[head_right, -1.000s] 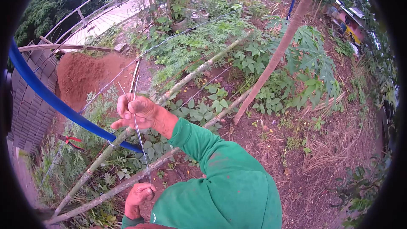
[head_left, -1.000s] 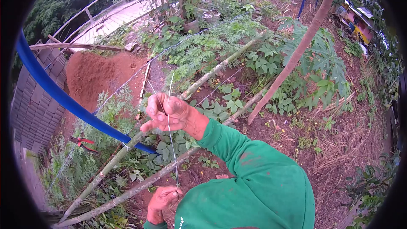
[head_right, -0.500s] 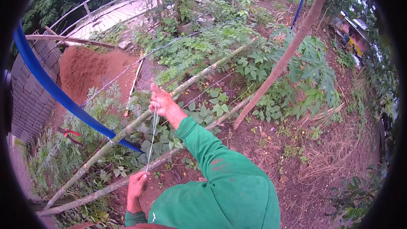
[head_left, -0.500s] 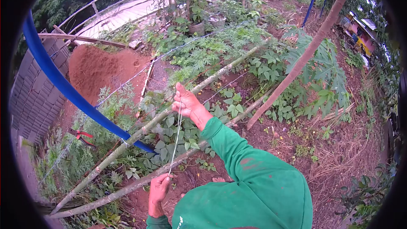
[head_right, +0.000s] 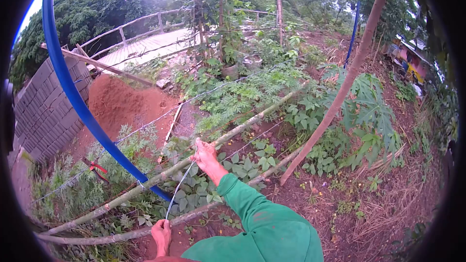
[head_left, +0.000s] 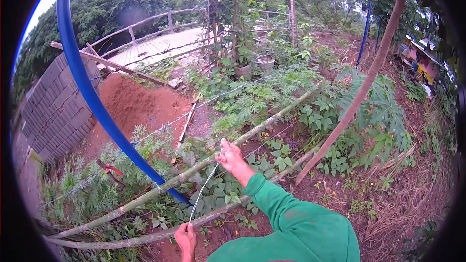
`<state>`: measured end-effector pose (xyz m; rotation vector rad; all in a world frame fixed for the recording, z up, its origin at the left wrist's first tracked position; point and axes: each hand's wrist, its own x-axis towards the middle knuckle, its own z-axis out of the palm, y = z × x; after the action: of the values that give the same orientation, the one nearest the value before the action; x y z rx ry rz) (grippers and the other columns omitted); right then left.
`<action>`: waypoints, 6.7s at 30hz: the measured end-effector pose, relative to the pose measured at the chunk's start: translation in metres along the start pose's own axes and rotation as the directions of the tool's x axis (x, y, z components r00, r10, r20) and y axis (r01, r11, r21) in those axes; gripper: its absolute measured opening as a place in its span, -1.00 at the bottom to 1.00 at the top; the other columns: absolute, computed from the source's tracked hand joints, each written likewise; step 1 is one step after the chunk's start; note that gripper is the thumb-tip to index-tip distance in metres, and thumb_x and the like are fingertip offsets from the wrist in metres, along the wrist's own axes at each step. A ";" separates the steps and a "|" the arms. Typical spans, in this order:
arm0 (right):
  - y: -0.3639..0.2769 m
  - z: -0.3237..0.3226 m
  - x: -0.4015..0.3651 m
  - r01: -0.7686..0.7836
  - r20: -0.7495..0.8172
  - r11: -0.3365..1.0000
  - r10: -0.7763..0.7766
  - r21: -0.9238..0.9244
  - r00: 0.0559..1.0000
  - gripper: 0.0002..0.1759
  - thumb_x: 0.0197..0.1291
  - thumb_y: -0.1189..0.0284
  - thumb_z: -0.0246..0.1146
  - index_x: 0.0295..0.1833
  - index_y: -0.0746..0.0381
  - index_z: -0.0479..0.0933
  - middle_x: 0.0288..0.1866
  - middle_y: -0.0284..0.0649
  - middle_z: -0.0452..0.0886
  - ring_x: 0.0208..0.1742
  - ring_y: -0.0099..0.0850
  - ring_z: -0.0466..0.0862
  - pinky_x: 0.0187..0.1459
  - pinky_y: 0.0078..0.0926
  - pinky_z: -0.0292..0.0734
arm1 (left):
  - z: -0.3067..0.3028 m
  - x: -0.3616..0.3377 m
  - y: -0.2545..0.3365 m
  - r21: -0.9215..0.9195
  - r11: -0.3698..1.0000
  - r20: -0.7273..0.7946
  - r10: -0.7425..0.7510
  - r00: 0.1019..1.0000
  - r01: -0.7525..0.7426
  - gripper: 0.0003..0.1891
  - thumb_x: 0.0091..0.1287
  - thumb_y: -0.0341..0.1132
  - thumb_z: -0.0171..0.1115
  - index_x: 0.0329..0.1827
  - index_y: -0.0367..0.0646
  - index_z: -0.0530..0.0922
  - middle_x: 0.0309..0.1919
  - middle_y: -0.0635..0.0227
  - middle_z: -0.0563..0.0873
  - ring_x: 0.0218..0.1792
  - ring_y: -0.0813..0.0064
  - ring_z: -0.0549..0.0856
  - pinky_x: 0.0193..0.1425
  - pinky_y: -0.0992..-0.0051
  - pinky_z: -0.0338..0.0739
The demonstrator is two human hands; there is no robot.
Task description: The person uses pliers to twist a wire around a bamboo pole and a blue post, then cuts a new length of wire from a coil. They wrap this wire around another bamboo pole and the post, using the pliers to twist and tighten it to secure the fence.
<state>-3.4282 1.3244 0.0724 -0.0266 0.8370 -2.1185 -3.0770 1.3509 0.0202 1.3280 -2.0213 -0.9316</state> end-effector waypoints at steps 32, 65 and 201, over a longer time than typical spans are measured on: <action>-0.064 0.005 -0.031 0.138 0.391 0.975 -0.197 0.174 0.899 -0.93 0.24 0.47 0.32 -0.19 0.23 0.63 -0.44 -0.38 0.61 -0.49 -0.59 0.55 -0.45 -0.60 0.50 | 0.022 -0.032 0.040 -0.461 0.883 0.170 0.186 0.968 -0.089 -0.83 0.40 -0.39 0.19 -0.04 -0.28 0.54 -0.67 0.38 0.47 -0.69 0.58 0.43 -0.62 0.54 0.28; 0.243 -0.271 -0.059 -0.837 -0.357 0.452 0.760 -0.310 0.543 0.08 0.24 0.02 0.28 0.58 0.21 -0.26 0.57 0.19 -0.12 0.47 0.20 0.15 0.38 0.05 0.21 | -0.053 -0.239 -0.134 -0.164 0.853 -0.175 -0.520 0.836 0.496 -0.73 0.51 -0.16 0.03 -0.24 -0.18 0.53 -0.54 0.52 0.46 -0.49 0.67 0.40 -0.40 0.56 0.34; -0.350 -0.638 -0.337 -0.407 -0.418 -0.125 0.071 -0.905 0.906 -0.32 0.17 0.15 0.27 0.34 0.26 0.37 0.20 0.05 0.55 0.21 0.03 0.53 0.27 -0.12 0.42 | 0.452 -0.095 0.122 0.101 0.968 0.906 0.005 0.424 -0.228 -0.57 0.45 0.00 0.01 -0.36 -0.25 0.45 -0.61 0.43 0.37 -0.50 0.59 0.34 -0.44 0.40 0.27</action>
<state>-3.6440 2.0686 -0.1352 -0.3886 2.2504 -0.5917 -3.4482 1.5859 -0.1676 0.7418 -3.0501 -1.6447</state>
